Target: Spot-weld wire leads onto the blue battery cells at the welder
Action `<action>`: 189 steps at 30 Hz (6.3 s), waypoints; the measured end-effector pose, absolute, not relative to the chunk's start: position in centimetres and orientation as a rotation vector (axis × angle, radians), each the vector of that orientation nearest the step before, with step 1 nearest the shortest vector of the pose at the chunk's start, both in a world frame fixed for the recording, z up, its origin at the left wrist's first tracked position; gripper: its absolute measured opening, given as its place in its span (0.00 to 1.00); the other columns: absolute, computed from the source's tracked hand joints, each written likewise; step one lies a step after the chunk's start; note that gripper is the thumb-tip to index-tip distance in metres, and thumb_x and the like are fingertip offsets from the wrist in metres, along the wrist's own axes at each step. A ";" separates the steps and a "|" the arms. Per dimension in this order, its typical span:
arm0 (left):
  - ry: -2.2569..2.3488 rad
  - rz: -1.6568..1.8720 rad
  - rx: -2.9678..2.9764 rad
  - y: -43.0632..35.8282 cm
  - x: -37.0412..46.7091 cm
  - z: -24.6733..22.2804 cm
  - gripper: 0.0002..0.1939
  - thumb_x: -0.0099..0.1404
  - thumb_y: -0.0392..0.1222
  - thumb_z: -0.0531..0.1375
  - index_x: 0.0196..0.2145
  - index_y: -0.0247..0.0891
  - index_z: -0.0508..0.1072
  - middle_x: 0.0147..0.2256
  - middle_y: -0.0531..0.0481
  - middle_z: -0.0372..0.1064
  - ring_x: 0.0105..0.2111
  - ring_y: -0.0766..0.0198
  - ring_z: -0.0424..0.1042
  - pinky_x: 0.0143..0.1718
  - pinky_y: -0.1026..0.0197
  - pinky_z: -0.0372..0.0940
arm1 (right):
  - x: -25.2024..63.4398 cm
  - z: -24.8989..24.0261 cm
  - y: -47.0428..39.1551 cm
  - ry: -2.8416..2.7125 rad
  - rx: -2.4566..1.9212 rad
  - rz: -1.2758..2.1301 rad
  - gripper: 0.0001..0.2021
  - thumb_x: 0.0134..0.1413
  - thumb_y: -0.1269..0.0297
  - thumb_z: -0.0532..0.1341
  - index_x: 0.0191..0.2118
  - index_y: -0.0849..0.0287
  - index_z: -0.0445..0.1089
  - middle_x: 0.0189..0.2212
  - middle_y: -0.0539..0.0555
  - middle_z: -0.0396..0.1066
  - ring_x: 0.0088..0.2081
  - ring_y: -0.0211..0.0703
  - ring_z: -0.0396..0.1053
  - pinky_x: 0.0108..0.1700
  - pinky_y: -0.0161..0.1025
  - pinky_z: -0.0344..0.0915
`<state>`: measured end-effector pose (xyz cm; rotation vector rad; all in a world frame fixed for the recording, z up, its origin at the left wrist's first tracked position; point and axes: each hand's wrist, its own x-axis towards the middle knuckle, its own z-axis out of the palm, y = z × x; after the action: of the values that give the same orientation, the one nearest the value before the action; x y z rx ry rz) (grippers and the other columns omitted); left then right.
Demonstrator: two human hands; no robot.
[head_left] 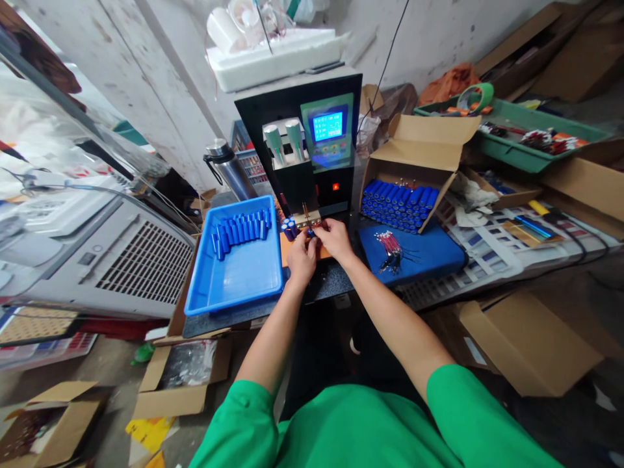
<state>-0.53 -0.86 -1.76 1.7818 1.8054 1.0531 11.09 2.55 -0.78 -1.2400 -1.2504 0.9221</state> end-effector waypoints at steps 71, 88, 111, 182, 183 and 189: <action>1.574 1.220 2.282 -0.5 -0.9 -2.3 0.15 0.68 0.50 0.56 0.42 0.41 0.77 0.42 0.46 0.78 0.41 0.56 0.75 0.45 0.56 0.63 | 30.3 3.0 0.8 -1.732 -2.005 -0.028 0.16 0.68 0.65 0.52 0.50 0.61 0.75 0.46 0.61 0.75 0.47 0.50 0.73 0.49 0.39 0.65; 1.627 1.203 2.290 -0.5 -0.5 -3.2 0.14 0.68 0.48 0.56 0.42 0.40 0.77 0.42 0.44 0.77 0.42 0.56 0.74 0.46 0.56 0.63 | 24.0 -2.1 -0.9 -1.915 -1.931 0.437 0.08 0.58 0.67 0.61 0.38 0.59 0.79 0.37 0.58 0.80 0.42 0.49 0.76 0.42 0.37 0.65; 1.565 1.237 2.330 -0.9 -0.6 -3.6 0.10 0.67 0.44 0.58 0.41 0.40 0.76 0.40 0.45 0.77 0.40 0.55 0.73 0.44 0.55 0.62 | 19.2 -2.1 -4.5 -1.768 -2.133 0.608 0.10 0.53 0.69 0.60 0.30 0.63 0.80 0.29 0.63 0.78 0.37 0.51 0.76 0.34 0.36 0.59; 1.805 1.451 1.526 2.0 -5.9 -0.5 0.11 0.57 0.41 0.64 0.38 0.37 0.71 0.38 0.46 0.74 0.33 0.62 0.71 0.41 0.58 0.67 | 13.5 -0.9 -3.7 -1.175 -1.161 0.887 0.10 0.46 0.55 0.61 0.28 0.58 0.70 0.27 0.53 0.73 0.31 0.43 0.69 0.38 0.39 0.66; 1.808 1.437 1.533 2.3 -5.9 -0.6 0.10 0.57 0.41 0.63 0.37 0.37 0.71 0.37 0.47 0.74 0.33 0.62 0.71 0.40 0.58 0.66 | 13.5 -0.9 -3.3 -1.164 -1.177 0.889 0.10 0.46 0.55 0.61 0.27 0.58 0.70 0.27 0.53 0.72 0.31 0.43 0.69 0.38 0.39 0.66; 1.834 1.438 1.589 0.8 -5.3 -0.6 0.06 0.60 0.42 0.62 0.35 0.39 0.70 0.33 0.50 0.73 0.31 0.62 0.71 0.37 0.59 0.64 | 13.7 -1.9 -1.8 -1.080 -1.192 0.919 0.11 0.46 0.55 0.61 0.29 0.58 0.70 0.27 0.54 0.74 0.32 0.44 0.71 0.39 0.39 0.67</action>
<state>-5.31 0.80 -0.61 1.5888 1.8336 1.4378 13.67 -1.83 -1.95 -1.1917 -1.0803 0.9195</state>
